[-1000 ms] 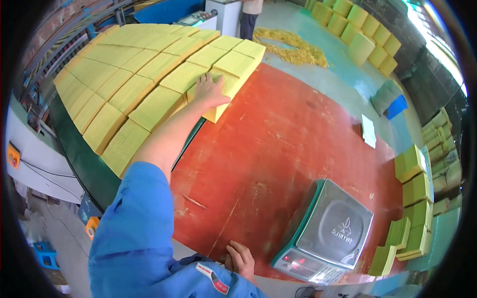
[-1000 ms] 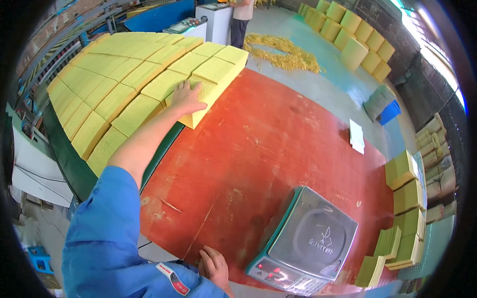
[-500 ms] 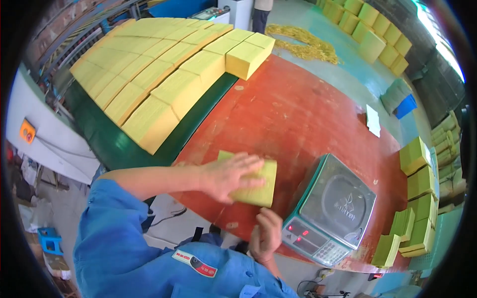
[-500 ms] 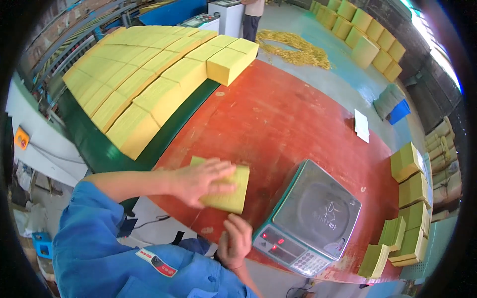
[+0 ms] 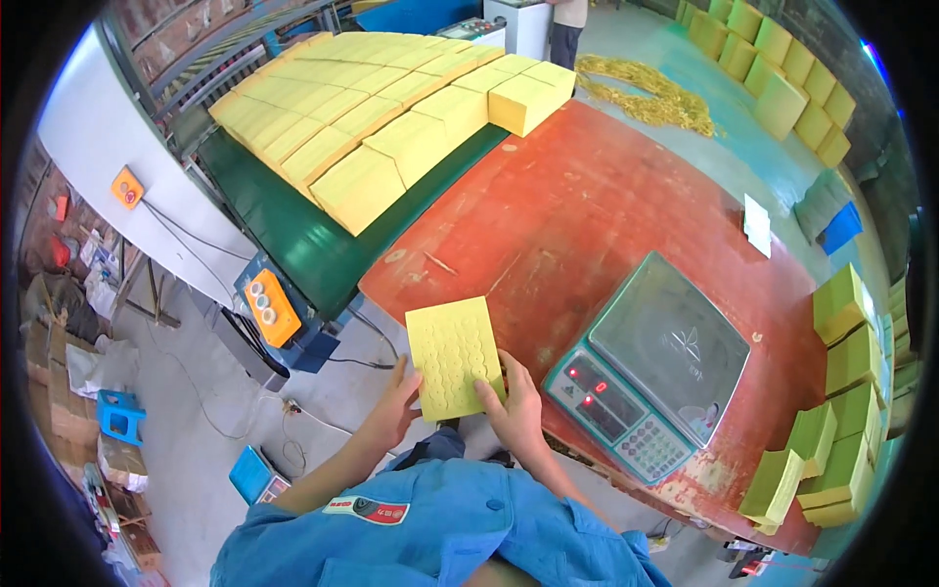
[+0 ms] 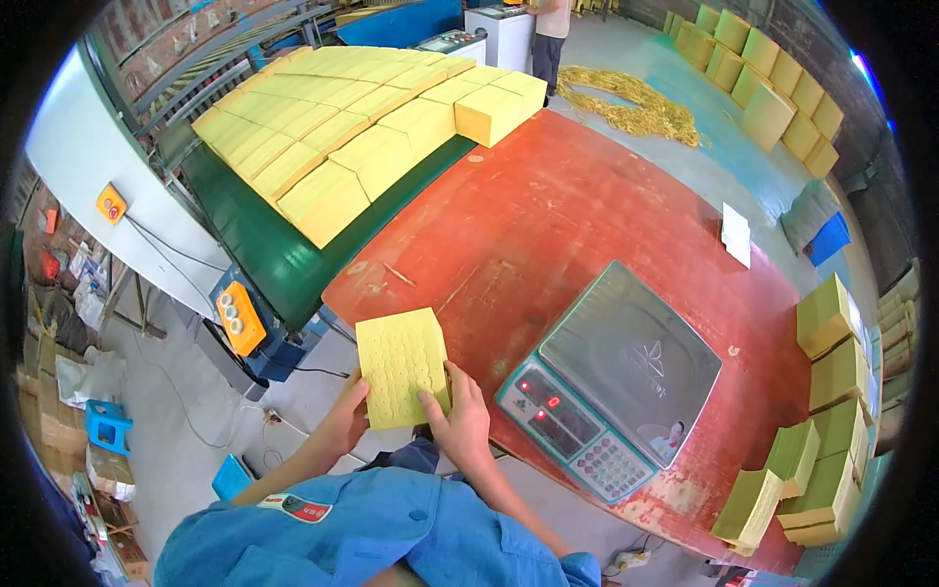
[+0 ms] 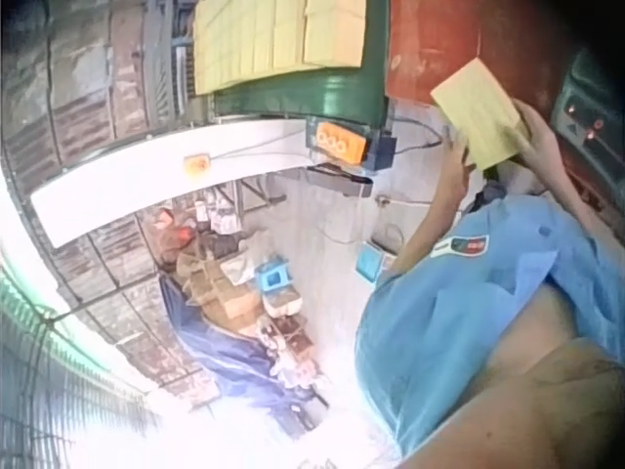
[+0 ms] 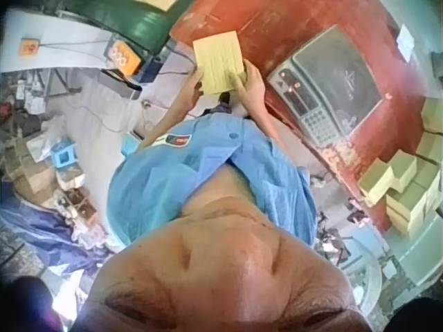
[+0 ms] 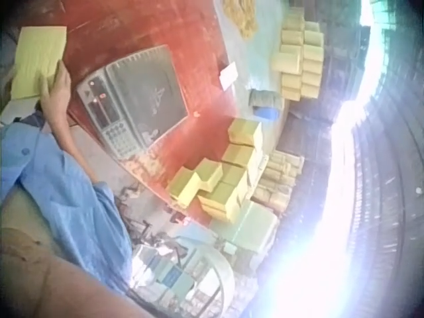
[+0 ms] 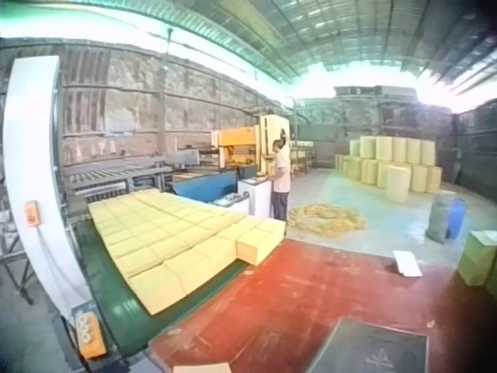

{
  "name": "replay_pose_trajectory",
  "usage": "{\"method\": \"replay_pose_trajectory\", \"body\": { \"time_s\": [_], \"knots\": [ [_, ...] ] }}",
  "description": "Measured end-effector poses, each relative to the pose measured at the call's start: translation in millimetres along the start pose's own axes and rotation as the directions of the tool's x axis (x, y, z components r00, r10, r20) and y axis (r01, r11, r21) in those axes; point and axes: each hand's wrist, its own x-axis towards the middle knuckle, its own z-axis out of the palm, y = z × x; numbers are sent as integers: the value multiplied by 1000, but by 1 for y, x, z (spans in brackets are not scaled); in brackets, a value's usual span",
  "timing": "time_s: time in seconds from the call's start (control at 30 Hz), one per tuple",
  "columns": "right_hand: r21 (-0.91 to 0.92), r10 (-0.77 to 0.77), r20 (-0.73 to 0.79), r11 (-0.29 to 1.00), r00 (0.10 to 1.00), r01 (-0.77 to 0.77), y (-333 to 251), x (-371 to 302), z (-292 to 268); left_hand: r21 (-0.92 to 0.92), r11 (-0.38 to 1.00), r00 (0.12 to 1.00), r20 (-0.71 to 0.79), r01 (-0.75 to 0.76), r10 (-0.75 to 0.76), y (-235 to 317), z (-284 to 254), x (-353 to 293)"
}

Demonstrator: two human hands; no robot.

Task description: Weighing stacks of paper on a digital scale and organizing them into groups.

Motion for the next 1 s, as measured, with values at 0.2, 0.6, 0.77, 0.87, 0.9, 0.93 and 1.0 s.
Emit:
{"method": "replay_pose_trajectory", "body": {
  "time_s": [0.2,0.6,0.77,0.87,0.9,0.93,1.0],
  "knots": [
    [131,38,16,991,999,-40,12,7,0,-194,980,986,157,-31,63,22,30,9],
    [751,403,591,40,698,-659,98,-105,20,-277,940,978,112,201,-176,18,35,-29],
    [828,544,468,5,696,-561,40,-68,-13,222,974,901,430,-42,-59,66,102,-56],
    [896,583,254,160,772,-415,40,-64,-64,397,897,800,594,-193,-91,92,177,-41],
    [907,589,175,215,789,-362,45,-71,-81,524,653,772,618,-547,150,97,197,-35],
    [914,595,93,268,798,-306,41,-62,-101,585,271,644,680,-765,349,98,216,-30],
    [903,592,-73,381,802,-199,37,-49,-154,554,-32,479,746,-832,463,114,260,-45]
  ]
}}
